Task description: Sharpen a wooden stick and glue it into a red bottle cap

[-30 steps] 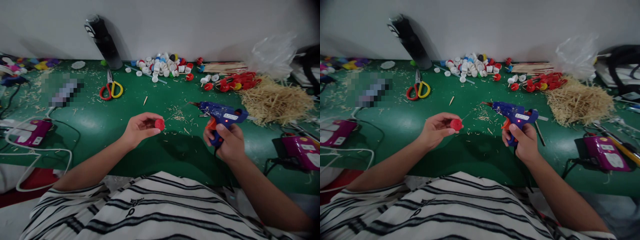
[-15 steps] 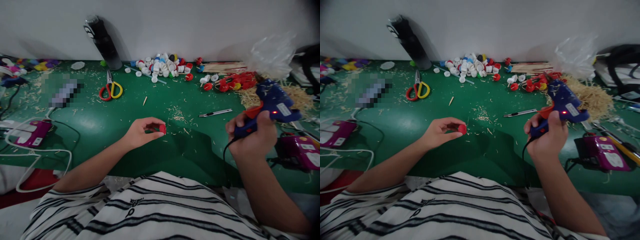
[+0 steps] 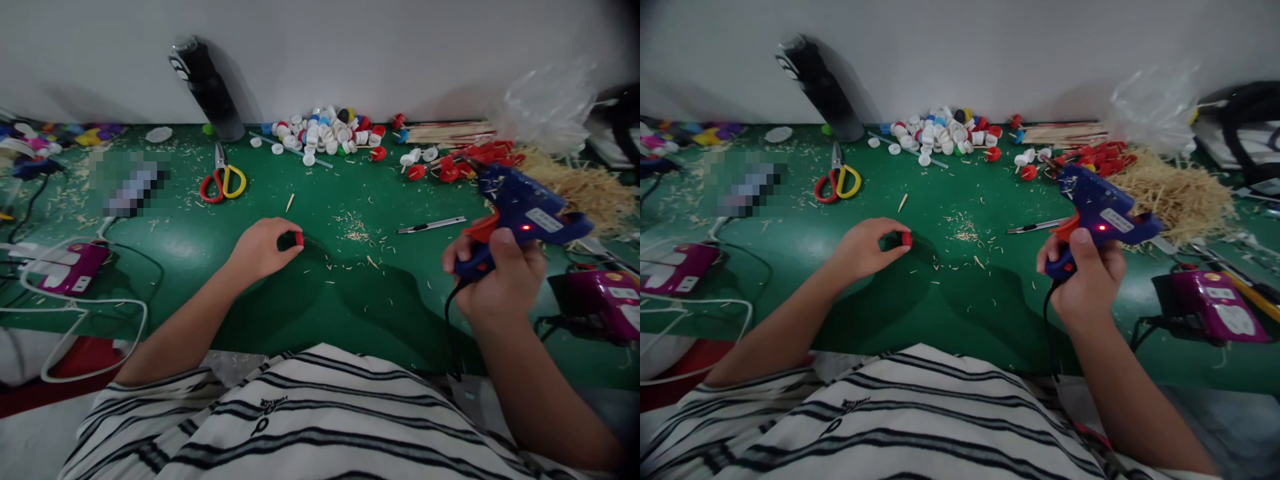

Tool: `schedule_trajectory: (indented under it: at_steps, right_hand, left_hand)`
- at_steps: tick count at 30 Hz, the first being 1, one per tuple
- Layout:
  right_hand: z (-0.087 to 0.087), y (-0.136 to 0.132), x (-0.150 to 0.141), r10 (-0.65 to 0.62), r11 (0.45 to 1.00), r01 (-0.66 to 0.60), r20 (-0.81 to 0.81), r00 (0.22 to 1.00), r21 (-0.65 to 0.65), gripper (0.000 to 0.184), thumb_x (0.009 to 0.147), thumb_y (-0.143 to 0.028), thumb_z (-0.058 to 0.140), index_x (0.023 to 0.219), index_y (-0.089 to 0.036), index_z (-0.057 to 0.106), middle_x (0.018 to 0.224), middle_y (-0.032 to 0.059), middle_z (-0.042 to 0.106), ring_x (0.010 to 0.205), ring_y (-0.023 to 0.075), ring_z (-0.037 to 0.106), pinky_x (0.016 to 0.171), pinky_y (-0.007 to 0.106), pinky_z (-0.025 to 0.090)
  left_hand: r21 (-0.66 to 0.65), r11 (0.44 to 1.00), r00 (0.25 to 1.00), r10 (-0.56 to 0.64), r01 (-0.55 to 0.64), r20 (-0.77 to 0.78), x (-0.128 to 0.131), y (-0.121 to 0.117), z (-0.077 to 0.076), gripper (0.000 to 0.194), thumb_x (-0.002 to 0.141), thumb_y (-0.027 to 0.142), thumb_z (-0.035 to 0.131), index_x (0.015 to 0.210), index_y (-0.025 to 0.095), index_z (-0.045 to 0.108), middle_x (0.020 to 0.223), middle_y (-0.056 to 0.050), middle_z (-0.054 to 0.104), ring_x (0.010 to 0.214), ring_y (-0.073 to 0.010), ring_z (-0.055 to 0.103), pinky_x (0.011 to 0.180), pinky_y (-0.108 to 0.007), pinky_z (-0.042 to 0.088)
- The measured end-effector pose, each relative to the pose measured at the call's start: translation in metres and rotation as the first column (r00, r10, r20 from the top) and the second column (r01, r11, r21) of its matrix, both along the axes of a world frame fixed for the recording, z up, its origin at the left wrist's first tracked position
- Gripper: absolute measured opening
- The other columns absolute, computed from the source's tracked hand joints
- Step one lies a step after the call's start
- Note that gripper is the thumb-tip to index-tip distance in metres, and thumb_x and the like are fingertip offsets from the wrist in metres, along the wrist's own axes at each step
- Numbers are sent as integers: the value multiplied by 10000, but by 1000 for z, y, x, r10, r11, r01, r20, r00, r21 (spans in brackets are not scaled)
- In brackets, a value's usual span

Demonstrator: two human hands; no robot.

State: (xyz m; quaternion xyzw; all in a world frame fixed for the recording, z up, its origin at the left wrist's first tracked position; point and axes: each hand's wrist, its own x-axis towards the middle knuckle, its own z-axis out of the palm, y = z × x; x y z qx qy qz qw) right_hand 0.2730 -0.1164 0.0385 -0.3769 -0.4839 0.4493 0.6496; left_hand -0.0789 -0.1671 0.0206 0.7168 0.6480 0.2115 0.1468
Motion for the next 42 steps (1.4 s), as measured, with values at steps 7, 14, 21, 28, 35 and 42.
schedule_trajectory:
  at_steps: [7, 14, 21, 28, 35, 42]
  right_hand:
    - [1, 1, -1, -3, 1000, 3, 4, 1000, -22, 263, 834, -455, 865, 786, -285, 670, 744, -5, 530, 554, 147, 447, 412, 321, 374]
    - [1, 0, -2, 52, 998, -50, 31, 998, -47, 237, 872, -456, 851, 802, -294, 693, 728, 6, 534, 541, 170, 460, 421, 341, 362]
    - [-3, 1, -1, 81, 996, -81, 17, 997, -28, 208, 883, -445, 851, 834, -279, 735, 756, 13, 565, 554, 152, 476, 421, 318, 377]
    - [-3, -1, -2, 93, 995, -90, 75, 993, -33, 224, 916, -470, 815, 825, -294, 711, 736, 14, 551, 548, 172, 473, 434, 339, 373]
    - [-4, 0, -3, 129, 990, -125, 75, 989, -58, 219, 901, -468, 830, 840, -299, 705, 721, 2, 534, 545, 171, 471, 434, 338, 373]
    - [-5, 0, -2, 121, 990, -117, 49, 991, -81, 226, 861, -462, 867, 815, -283, 737, 760, 24, 558, 563, 162, 462, 430, 335, 377]
  left_hand:
    - [14, 999, 993, -39, 41, -113, -9, -1, 1, 328, 867, 378, 687, 1141, 219, 771, 1274, -127, 796, 1164, -352, 713, 1055, -526, 541]
    - [-11, 999, 997, -46, 46, -67, -3, -2, -4, 331, 835, 235, 589, 1134, 202, 727, 1164, -118, 781, 1071, -300, 717, 950, -439, 569]
    - [-2, 996, 996, -86, 86, -12, -4, 0, 3, 244, 903, 240, 550, 1065, 201, 727, 1174, -111, 756, 1029, -249, 723, 936, -401, 578]
    - [19, 998, 998, -64, 64, -11, -7, 1, 4, 193, 911, 296, 579, 997, 198, 722, 1109, -106, 781, 1010, -254, 733, 934, -404, 580]
    - [14, 999, 999, -40, 40, -37, -12, 3, 0, 241, 897, 316, 622, 1042, 193, 769, 1248, -133, 797, 1130, -311, 750, 1002, -467, 592]
    - [68, 993, 984, 104, -95, -145, -24, 3, 5, 269, 937, 374, 649, 1042, 225, 847, 1213, -100, 791, 987, -259, 735, 870, -386, 589]
